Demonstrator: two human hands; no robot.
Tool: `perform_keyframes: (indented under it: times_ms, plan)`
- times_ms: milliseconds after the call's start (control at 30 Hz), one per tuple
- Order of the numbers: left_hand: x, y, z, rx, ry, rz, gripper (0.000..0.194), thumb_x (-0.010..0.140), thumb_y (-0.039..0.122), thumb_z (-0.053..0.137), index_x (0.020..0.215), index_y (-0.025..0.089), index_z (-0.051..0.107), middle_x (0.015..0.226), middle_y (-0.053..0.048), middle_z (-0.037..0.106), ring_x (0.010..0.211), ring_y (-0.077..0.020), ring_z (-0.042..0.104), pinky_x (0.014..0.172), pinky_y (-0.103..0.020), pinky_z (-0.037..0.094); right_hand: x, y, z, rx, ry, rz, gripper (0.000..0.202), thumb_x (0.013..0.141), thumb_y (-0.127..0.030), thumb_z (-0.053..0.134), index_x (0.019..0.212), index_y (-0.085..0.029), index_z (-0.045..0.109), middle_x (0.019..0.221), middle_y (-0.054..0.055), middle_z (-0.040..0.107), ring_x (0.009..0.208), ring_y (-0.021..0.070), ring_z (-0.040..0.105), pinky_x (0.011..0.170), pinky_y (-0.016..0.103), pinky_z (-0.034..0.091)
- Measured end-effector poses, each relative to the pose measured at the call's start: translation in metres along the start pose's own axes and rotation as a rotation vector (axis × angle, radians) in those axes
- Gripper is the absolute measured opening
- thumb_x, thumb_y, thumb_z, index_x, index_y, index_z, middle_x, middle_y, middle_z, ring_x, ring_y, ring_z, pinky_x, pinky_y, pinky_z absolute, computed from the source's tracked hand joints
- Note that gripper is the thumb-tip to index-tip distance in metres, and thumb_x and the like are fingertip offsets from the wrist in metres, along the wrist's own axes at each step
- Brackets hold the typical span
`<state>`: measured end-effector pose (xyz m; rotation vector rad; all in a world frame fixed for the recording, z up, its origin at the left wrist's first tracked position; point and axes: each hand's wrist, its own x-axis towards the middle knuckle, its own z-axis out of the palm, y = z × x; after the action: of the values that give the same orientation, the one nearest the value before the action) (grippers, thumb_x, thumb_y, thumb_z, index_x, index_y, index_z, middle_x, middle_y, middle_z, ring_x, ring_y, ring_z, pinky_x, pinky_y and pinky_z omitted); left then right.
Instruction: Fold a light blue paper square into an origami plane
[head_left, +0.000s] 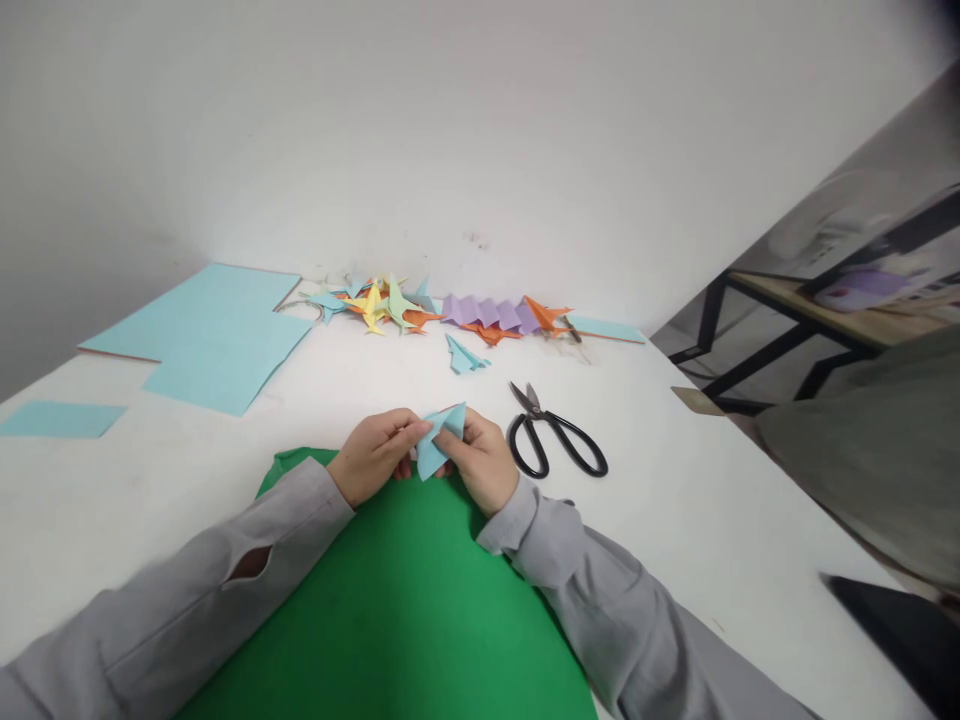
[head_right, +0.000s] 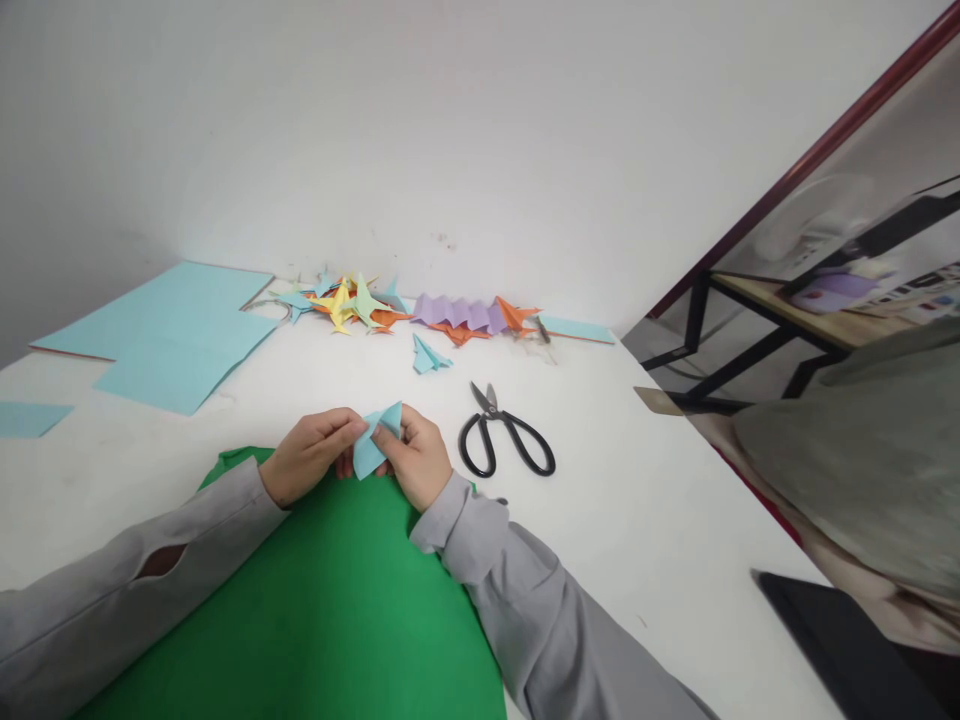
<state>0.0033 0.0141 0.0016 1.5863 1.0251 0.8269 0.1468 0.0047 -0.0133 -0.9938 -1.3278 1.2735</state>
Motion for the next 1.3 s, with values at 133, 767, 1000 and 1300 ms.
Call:
perform_keyframes:
  times_ms: [133, 767, 1000, 1300]
  plan:
    - [-0.002, 0.0003, 0.0002, 0.007, -0.01, 0.028, 0.026, 0.075, 0.041, 0.051, 0.068, 0.016, 0.051, 0.044, 0.006, 0.047, 0.04, -0.0079, 0.046, 0.04, -0.019, 0.037, 0.0001, 0.0, 0.0001, -0.026, 0.017, 0.015, 0.024, 0.072, -0.041, 0.059, 0.071, -0.018, 0.052, 0.047, -0.005, 0.053, 0.038, 0.0098, 0.047, 0.037, 0.022, 0.038]
    - [-0.0039, -0.0009, 0.0001, -0.056, -0.011, 0.027, 0.035, 0.08, 0.045, 0.041, 0.061, 0.016, 0.046, 0.045, 0.003, 0.047, 0.041, -0.0088, 0.046, 0.042, -0.021, 0.037, 0.0009, 0.0007, -0.0003, -0.022, 0.008, -0.014, 0.027, 0.072, -0.043, 0.059, 0.07, -0.018, 0.05, 0.046, -0.005, 0.051, 0.036, 0.0092, 0.047, 0.035, 0.021, 0.037]
    - [-0.0023, -0.0041, -0.0003, 0.014, -0.01, 0.042, 0.03, 0.08, 0.041, 0.043, 0.063, 0.016, 0.047, 0.044, 0.005, 0.046, 0.041, -0.0083, 0.045, 0.042, -0.02, 0.037, 0.0007, 0.003, -0.0004, -0.027, 0.017, -0.006, 0.024, 0.073, -0.04, 0.058, 0.074, -0.017, 0.052, 0.047, -0.005, 0.051, 0.037, 0.0091, 0.047, 0.036, 0.021, 0.037]
    - [-0.0024, -0.0036, 0.0006, 0.039, 0.04, 0.035, 0.03, 0.08, 0.036, 0.044, 0.058, 0.017, 0.046, 0.041, 0.005, 0.045, 0.038, -0.0083, 0.045, 0.04, -0.02, 0.036, -0.0019, -0.0038, 0.0001, -0.02, -0.003, 0.029, 0.018, 0.074, -0.035, 0.056, 0.078, -0.017, 0.054, 0.051, -0.005, 0.052, 0.038, 0.0093, 0.049, 0.037, 0.021, 0.038]
